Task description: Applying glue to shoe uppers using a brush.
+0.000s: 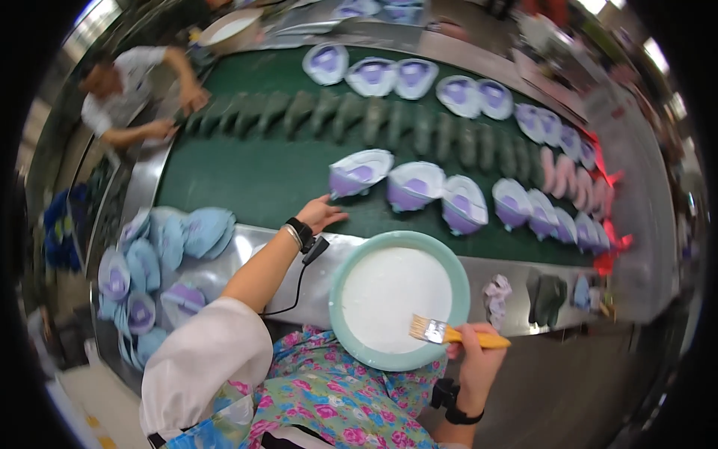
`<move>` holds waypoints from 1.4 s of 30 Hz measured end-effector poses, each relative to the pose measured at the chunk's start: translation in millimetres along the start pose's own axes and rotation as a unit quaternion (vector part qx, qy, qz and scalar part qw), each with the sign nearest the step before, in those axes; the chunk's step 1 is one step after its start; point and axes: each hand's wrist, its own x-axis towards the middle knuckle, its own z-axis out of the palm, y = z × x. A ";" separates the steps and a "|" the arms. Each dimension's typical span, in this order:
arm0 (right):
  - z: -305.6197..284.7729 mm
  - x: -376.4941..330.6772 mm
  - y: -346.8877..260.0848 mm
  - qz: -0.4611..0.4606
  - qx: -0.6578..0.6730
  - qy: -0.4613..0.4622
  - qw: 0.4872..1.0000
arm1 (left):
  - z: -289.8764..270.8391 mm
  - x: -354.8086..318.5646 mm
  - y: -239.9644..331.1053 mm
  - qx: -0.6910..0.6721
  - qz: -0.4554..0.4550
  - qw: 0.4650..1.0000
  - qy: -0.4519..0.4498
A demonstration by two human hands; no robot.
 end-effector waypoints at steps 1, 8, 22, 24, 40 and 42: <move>-1.1 -1.9 -0.8 -0.013 -0.008 0.032 0.999 | -12.1 -9.5 4.2 0.037 -0.019 0.999 -0.035; 19.1 6.2 -12.8 -0.105 -0.019 0.036 0.994 | -170.7 -160.2 89.4 0.832 0.113 0.445 0.310; 33.7 -16.3 -4.3 -0.080 -0.013 -0.040 0.996 | -300.4 -208.4 140.5 0.604 0.240 0.533 0.541; 32.6 -21.7 -1.9 -0.081 -0.021 -0.032 0.996 | -278.2 -211.5 133.9 0.606 0.337 0.448 0.565; 173.3 -54.9 -46.7 -0.442 -0.251 -0.170 0.844 | 27.1 -315.1 63.1 0.293 0.404 0.867 -0.016; 170.0 -58.6 -42.6 -0.462 -0.301 -0.223 0.804 | 47.5 -319.2 49.6 0.220 0.390 0.894 -0.021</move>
